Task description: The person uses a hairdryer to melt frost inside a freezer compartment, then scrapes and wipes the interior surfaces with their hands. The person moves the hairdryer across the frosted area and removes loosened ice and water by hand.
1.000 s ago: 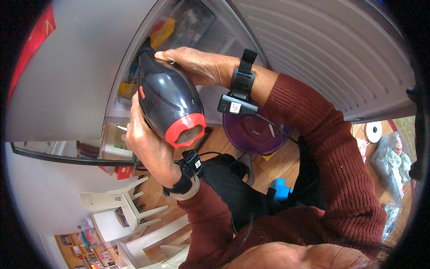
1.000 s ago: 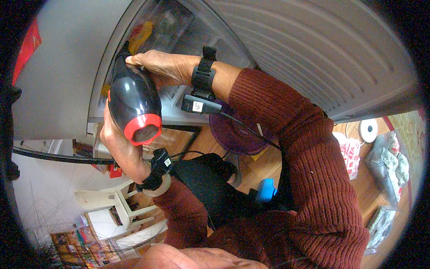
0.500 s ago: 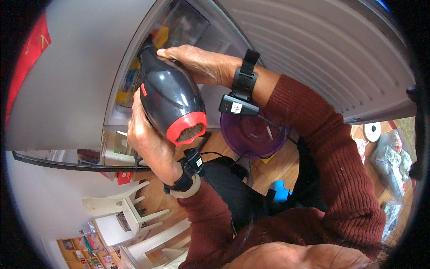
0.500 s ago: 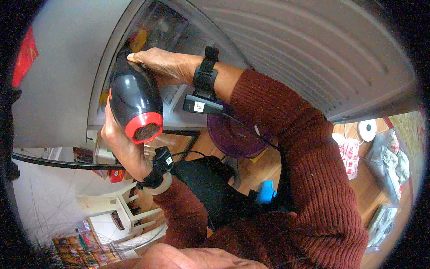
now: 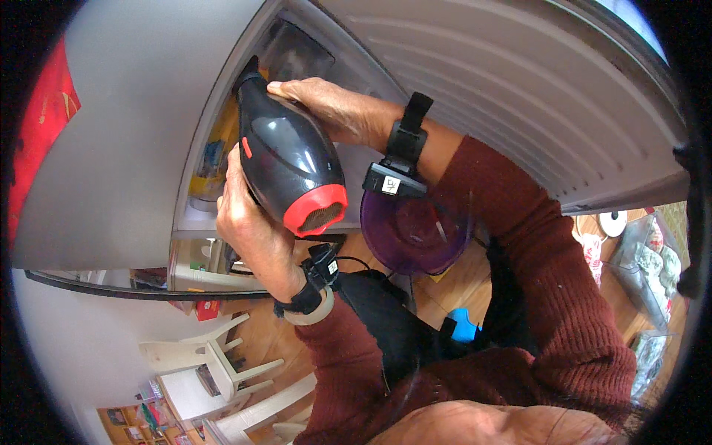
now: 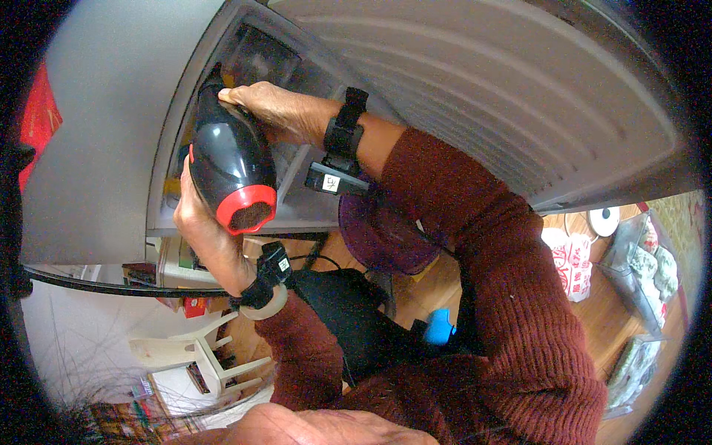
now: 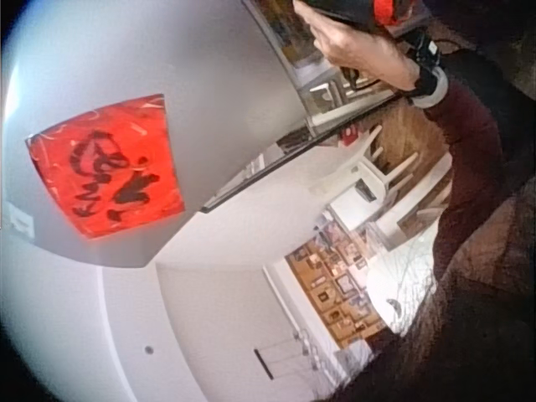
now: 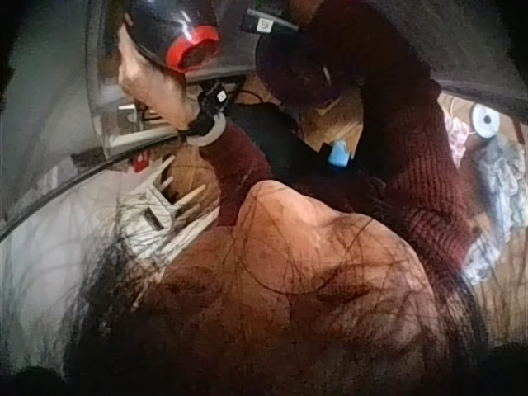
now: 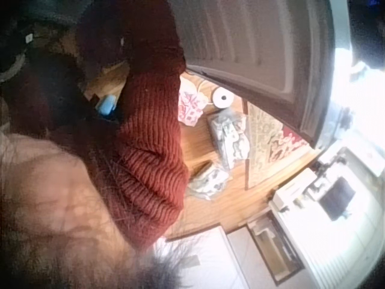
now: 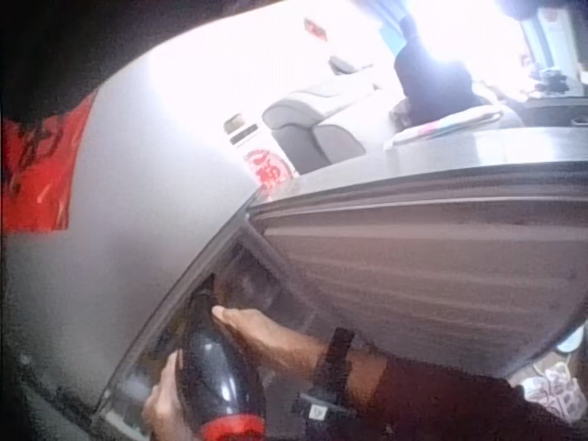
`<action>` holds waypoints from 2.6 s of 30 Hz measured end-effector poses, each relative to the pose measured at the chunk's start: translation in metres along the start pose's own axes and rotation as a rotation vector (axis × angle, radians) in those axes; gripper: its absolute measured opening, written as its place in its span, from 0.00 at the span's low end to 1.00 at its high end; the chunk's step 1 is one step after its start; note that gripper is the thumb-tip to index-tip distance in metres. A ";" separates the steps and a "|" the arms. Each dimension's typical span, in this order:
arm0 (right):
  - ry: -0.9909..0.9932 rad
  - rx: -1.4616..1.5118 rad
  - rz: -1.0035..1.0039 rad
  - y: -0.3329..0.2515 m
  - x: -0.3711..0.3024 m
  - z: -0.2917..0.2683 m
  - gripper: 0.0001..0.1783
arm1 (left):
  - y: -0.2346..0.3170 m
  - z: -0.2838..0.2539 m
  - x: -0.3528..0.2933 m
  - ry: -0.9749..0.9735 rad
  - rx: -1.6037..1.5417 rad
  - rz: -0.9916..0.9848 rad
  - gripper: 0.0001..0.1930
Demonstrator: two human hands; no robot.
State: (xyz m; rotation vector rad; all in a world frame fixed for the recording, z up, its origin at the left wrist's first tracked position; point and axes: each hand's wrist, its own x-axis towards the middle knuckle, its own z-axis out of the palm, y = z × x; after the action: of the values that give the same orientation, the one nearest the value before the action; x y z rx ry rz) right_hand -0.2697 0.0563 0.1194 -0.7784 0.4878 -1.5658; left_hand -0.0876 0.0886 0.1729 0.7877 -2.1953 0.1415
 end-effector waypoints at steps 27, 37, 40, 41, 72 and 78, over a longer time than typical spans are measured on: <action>0.078 -0.022 -0.071 -0.030 -0.007 -0.032 0.23 | -0.010 0.049 0.029 0.072 0.090 0.211 0.33; 0.072 -0.057 -0.114 -0.028 -0.008 -0.040 0.24 | -0.007 0.053 0.031 0.098 0.126 0.237 0.33; 0.075 -0.028 -0.127 -0.025 -0.007 -0.042 0.23 | -0.007 0.054 0.030 0.092 0.116 0.214 0.33; 0.065 -0.019 -0.142 -0.023 -0.006 -0.043 0.23 | -0.007 0.054 0.030 0.084 0.121 0.204 0.33; 0.193 -0.104 -0.157 -0.036 -0.023 -0.002 0.27 | -0.015 0.081 -0.021 0.105 -0.809 -0.264 0.26; 0.234 -0.294 -0.187 -0.026 -0.008 -0.004 0.38 | -0.034 0.101 -0.043 0.100 -0.888 -0.338 0.29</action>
State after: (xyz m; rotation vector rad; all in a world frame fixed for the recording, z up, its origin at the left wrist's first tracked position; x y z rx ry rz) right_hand -0.2909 0.0678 0.1334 -0.8868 0.8512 -1.7938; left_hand -0.1118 0.0482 0.0680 0.5875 -1.7233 -0.8799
